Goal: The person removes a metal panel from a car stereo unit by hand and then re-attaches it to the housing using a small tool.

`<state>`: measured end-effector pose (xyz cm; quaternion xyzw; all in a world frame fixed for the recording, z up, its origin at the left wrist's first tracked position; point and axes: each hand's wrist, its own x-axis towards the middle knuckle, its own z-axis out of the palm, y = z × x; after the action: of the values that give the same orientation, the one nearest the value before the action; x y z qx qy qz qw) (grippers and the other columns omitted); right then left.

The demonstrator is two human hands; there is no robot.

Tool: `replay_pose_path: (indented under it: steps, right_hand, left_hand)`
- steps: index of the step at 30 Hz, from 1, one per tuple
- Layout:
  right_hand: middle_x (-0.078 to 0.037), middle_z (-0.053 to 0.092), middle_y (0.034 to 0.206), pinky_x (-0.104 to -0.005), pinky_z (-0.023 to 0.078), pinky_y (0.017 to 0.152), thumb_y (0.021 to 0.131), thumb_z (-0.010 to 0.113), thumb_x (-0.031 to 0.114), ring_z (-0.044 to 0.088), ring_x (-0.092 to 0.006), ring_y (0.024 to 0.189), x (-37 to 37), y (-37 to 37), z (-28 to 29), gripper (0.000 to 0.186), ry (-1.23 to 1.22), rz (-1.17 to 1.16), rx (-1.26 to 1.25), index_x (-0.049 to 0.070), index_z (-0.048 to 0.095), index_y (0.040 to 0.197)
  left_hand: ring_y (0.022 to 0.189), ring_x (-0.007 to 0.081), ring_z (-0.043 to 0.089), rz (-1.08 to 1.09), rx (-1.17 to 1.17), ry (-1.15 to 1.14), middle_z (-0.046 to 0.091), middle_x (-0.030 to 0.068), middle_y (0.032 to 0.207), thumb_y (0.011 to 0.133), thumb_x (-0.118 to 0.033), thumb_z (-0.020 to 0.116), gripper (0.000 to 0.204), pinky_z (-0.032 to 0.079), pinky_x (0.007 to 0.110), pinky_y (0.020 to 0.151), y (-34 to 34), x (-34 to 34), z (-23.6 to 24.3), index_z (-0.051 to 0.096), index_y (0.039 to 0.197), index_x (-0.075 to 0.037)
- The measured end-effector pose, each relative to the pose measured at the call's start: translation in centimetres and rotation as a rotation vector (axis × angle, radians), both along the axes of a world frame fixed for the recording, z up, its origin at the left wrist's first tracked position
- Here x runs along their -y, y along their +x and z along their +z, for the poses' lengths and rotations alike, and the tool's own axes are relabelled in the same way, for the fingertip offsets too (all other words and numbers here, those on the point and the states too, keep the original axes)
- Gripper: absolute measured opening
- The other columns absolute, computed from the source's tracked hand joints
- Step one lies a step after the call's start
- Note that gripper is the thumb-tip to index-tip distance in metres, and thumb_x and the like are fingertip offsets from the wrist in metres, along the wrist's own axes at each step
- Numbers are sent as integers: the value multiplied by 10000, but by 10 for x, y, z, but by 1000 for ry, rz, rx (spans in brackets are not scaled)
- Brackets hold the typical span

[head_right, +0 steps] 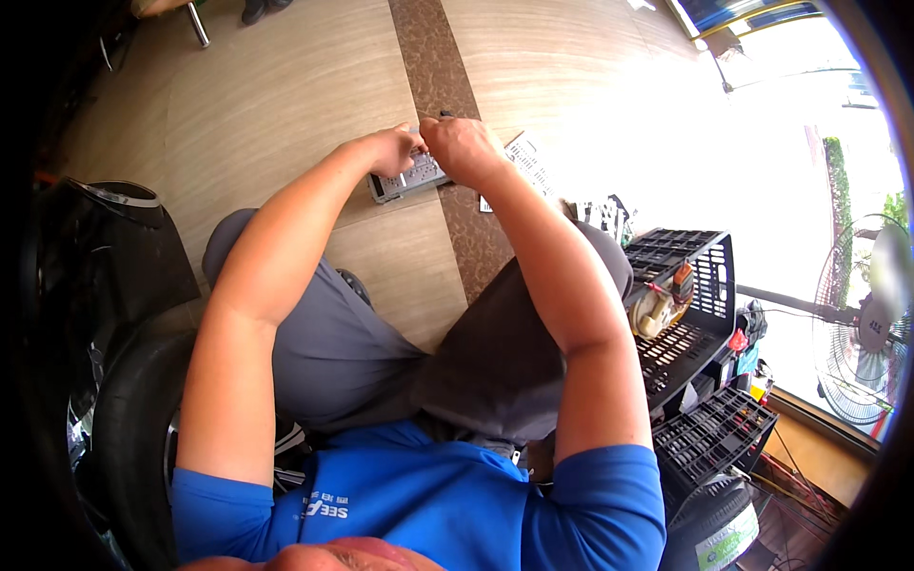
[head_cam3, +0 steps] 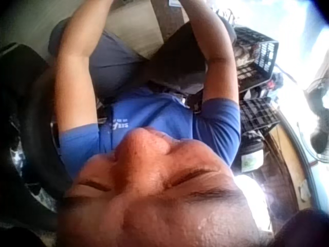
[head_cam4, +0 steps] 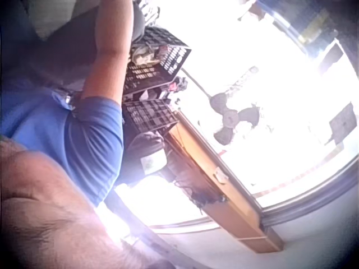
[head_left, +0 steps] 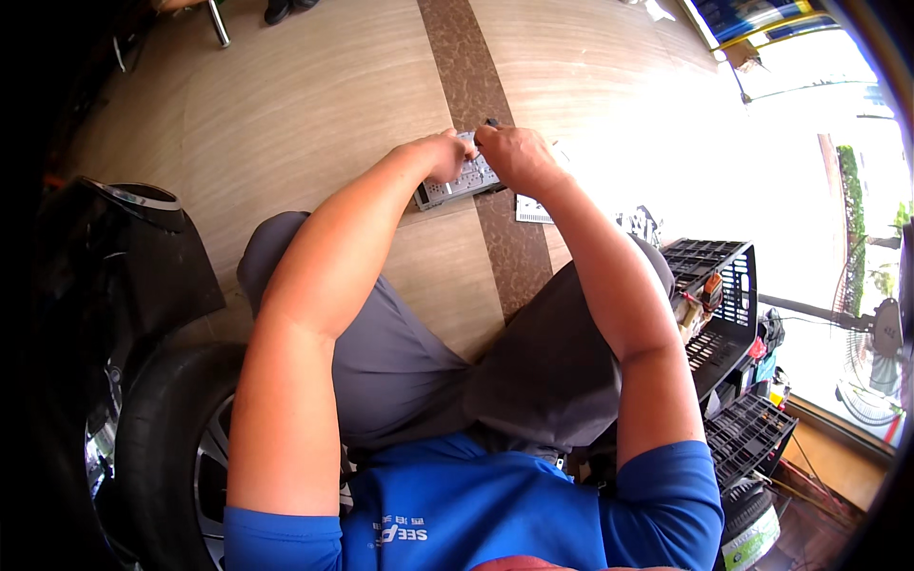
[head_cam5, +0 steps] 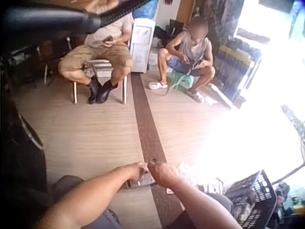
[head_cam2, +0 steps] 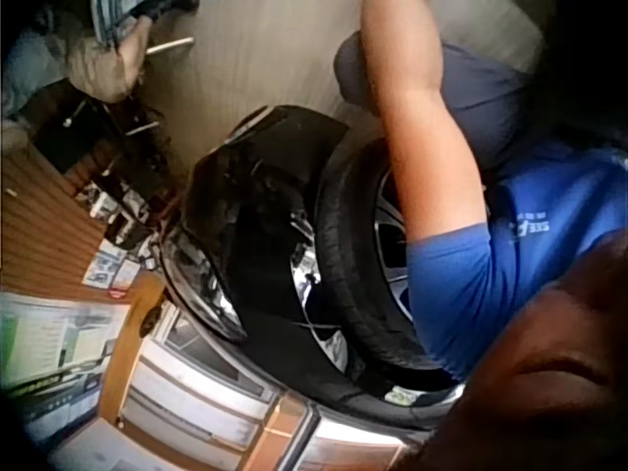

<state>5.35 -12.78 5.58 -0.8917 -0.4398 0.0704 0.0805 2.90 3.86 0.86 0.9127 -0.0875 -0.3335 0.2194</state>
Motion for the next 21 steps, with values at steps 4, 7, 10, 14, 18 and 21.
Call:
replay_pose_path:
  steps: [4,7,10,14,18,21]
  right_hand:
    - [-174,674,837,-442,512,706,866,540,94,667,-337,814,3,-1,-1,72,38,-1,23,48,566,915]
    - [-177,677,835,-439,514,702,896,538,142,669,-338,818,-3,-4,-2,105,0,-60,14,46,565,927]
    - [-176,678,815,-444,514,686,930,531,211,670,-344,786,-3,-3,-2,167,-72,-160,-9,46,562,929]
    - [-168,678,787,-447,513,669,949,527,271,671,-346,749,3,2,-8,227,-46,-167,38,47,561,934]
    - [-163,700,879,-389,556,699,881,570,125,695,-304,855,-7,-1,6,144,-141,-99,9,36,568,994]
    - [-150,703,918,-385,558,723,888,574,125,694,-293,888,-11,-1,7,155,-191,-58,7,50,575,1024]
  left_hand:
    - [1215,379,527,20,-10,32,248,247,1520,826,-31,517,533,471,408,988,-4,3,5,527,1339,-172]
    - [1175,375,560,20,36,49,245,240,1521,831,-38,525,534,477,404,979,-5,-4,-5,516,1347,-177]
    - [1157,364,570,37,48,18,309,235,1484,833,-41,531,525,482,404,969,-4,-2,-4,522,1341,-174]
    - [1119,348,587,23,6,-5,380,213,1424,828,-44,535,512,489,405,957,1,2,-2,540,1324,-169]
    - [1160,347,555,44,-13,-26,398,202,1409,811,-29,522,506,471,401,985,1,-3,-2,564,1301,-149]
    - [1227,352,490,-24,40,-19,401,207,1402,793,-13,510,511,436,388,1029,4,-5,-17,573,1288,-122]
